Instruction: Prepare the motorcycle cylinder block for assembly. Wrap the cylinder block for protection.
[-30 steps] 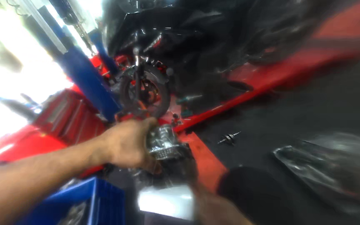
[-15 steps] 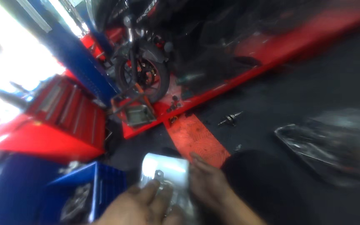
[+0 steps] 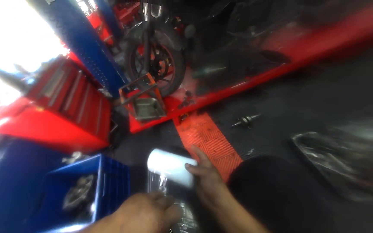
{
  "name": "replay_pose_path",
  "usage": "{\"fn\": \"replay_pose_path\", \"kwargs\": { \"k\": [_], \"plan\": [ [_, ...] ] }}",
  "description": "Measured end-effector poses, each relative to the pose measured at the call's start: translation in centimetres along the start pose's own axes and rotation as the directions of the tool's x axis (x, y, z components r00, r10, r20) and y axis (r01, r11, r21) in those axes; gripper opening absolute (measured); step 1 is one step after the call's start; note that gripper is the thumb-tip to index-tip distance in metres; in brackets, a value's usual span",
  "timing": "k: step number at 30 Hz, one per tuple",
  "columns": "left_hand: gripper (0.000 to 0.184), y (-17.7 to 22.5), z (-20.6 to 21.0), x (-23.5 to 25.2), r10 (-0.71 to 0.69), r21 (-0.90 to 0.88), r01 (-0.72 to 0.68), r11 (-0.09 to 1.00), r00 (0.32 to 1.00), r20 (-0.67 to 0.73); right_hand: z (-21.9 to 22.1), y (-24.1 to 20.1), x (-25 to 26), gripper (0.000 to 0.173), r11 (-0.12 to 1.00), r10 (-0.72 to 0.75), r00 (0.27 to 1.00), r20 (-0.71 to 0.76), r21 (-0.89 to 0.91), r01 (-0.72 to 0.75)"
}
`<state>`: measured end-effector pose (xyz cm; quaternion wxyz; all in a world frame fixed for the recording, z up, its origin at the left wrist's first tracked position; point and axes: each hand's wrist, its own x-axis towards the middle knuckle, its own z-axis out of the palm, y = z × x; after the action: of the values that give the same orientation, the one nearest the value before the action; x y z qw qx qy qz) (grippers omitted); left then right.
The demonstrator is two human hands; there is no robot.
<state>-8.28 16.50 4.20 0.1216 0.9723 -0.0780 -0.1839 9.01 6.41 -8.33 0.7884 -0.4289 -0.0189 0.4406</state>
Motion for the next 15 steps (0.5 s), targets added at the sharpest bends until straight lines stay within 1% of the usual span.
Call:
{"fn": "replay_pose_path", "kwargs": {
  "k": [4,7,10,12,14,15],
  "plan": [
    [0.069,-1.3,0.0,1.0,-0.014,-0.042,0.017,0.999,0.997,0.074,0.8,-0.5,0.9,0.083,0.996,-0.023,0.999,0.04,-0.084,0.026],
    [0.075,-2.4,-0.2,1.6,-0.051,-0.114,0.066,0.991,0.989,0.136,1.0,-1.5,1.7,0.075,0.998,-0.007,0.999,0.052,-0.062,0.011],
    [0.082,-3.3,-0.3,1.8,-0.072,-0.169,0.097,0.981,0.986,0.152,1.3,-1.7,3.0,0.064,0.998,0.022,0.998,-0.055,-0.059,-0.025],
    [0.084,-3.9,-0.4,2.1,-0.086,-0.192,0.117,0.974,0.983,0.161,1.7,-1.3,4.0,0.054,0.996,0.015,0.991,-0.136,-0.08,-0.026],
    [0.084,-4.3,-0.5,2.2,-0.096,-0.218,0.131,0.967,0.982,0.165,2.1,-1.1,4.2,0.041,0.99,-0.071,0.974,-0.213,-0.135,0.042],
    [0.084,-4.5,-0.6,2.2,-0.101,-0.231,0.137,0.963,0.982,0.162,2.3,-1.1,3.9,0.037,0.979,-0.15,0.965,-0.217,-0.171,0.114]
  ]
}}
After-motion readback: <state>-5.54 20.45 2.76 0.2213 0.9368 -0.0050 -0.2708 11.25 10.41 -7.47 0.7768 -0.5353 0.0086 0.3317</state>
